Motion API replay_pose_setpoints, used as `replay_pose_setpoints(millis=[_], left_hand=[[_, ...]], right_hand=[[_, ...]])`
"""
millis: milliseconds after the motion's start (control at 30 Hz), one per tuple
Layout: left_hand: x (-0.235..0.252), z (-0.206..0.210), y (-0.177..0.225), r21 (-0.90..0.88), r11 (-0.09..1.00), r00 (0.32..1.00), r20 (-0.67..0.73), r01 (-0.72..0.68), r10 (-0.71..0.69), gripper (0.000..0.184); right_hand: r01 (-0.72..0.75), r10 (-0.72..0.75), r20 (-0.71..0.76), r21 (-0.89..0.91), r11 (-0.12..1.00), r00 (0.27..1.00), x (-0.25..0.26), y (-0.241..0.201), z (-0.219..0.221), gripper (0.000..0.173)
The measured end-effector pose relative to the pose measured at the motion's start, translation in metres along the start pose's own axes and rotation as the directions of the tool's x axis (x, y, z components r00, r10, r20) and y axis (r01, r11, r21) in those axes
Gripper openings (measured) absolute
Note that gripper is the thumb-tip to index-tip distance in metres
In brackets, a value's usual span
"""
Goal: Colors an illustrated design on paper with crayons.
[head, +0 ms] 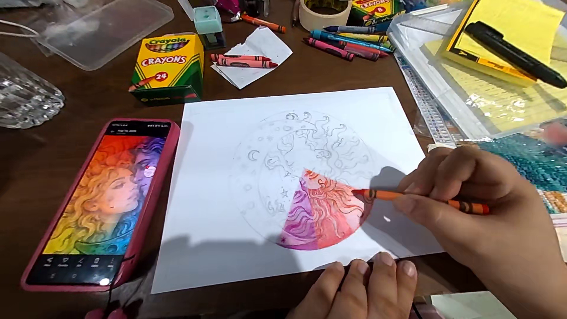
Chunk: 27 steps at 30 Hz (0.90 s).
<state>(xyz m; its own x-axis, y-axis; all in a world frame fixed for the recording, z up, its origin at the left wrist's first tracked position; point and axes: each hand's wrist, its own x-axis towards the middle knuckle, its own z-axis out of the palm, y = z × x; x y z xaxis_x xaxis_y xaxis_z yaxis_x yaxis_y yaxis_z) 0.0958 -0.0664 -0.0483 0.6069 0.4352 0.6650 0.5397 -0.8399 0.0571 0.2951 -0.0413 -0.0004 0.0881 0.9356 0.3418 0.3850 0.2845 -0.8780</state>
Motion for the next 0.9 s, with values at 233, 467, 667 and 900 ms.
replay_pose_setpoints(millis=[233,467,667,900], left_hand=[[0.0,0.0001,-0.0004,-0.003,1.0,1.0,0.001,-0.005,0.005,0.025],[-0.0004,0.0003,-0.0002,-0.012,1.0,1.0,-0.002,0.004,-0.004,0.026],[0.0,0.0008,-0.0003,-0.002,1.0,1.0,-0.005,-0.002,0.002,0.025],[-0.0001,0.0002,-0.0008,0.007,1.0,1.0,-0.001,-0.01,0.01,0.025]], right_hand=[[0.007,-0.007,0.0,-0.013,1.0,1.0,-0.0008,-0.0005,-0.0001,0.023],[-0.003,0.003,0.001,-0.018,1.0,1.0,-0.0008,-0.0016,0.0005,0.023],[0.001,-0.001,0.004,-0.008,1.0,1.0,-0.0015,-0.0005,-0.0009,0.022],[-0.007,0.007,-0.001,-0.015,1.0,1.0,-0.0015,-0.0008,-0.0014,0.022]])
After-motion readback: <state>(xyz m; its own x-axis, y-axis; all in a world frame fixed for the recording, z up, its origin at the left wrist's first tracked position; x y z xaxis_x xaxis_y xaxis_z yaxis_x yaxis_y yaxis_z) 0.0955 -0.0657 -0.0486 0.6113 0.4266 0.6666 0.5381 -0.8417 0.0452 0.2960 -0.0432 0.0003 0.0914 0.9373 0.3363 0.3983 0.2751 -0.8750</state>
